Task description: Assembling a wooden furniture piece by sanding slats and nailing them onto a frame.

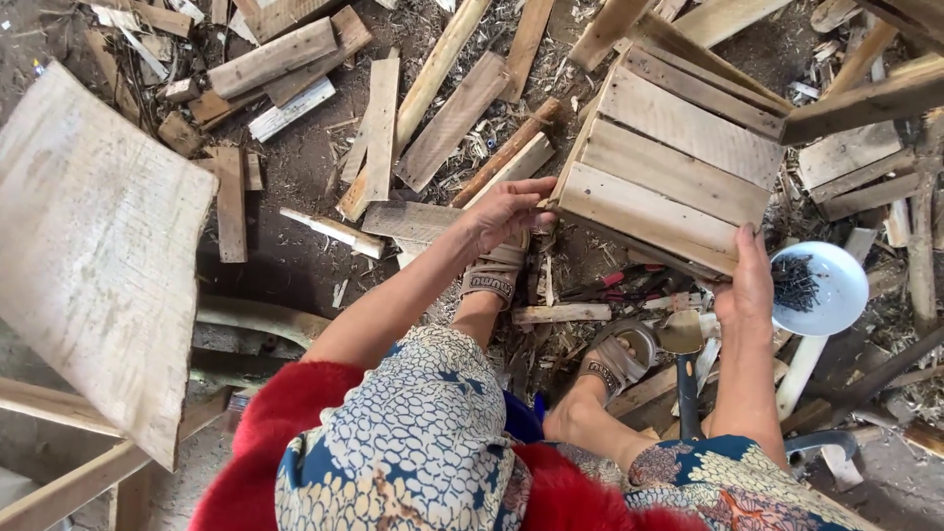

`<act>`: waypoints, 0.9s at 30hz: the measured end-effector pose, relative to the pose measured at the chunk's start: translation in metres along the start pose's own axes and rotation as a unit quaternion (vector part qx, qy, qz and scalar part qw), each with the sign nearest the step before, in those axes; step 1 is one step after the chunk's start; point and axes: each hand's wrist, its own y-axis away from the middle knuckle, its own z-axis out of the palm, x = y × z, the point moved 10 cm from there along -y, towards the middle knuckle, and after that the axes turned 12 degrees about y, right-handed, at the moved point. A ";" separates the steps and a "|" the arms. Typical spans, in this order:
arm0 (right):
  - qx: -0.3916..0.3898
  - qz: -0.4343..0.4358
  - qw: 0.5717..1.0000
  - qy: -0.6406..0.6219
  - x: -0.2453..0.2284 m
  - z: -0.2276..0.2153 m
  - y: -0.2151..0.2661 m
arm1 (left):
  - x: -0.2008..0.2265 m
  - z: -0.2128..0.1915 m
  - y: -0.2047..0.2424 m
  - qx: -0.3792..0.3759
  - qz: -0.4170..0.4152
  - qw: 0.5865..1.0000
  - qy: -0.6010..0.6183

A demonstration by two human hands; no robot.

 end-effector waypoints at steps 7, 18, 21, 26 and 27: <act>0.024 0.035 0.999 0.003 0.024 -0.012 -0.015 | 0.001 0.000 -0.003 0.002 0.001 1.000 0.005; 0.017 0.039 0.999 -0.020 0.029 -0.015 -0.020 | 0.008 0.008 0.002 0.005 0.003 1.000 0.026; 0.091 0.182 0.979 0.028 -0.113 0.052 0.082 | 0.017 0.026 0.012 0.077 -0.055 0.992 0.083; 0.095 0.206 0.972 0.061 -0.137 0.059 0.096 | 0.021 0.026 0.009 0.081 -0.047 0.993 0.075; 0.096 0.202 0.973 0.049 -0.132 0.056 0.092 | 0.021 0.026 0.007 0.076 -0.044 0.993 0.083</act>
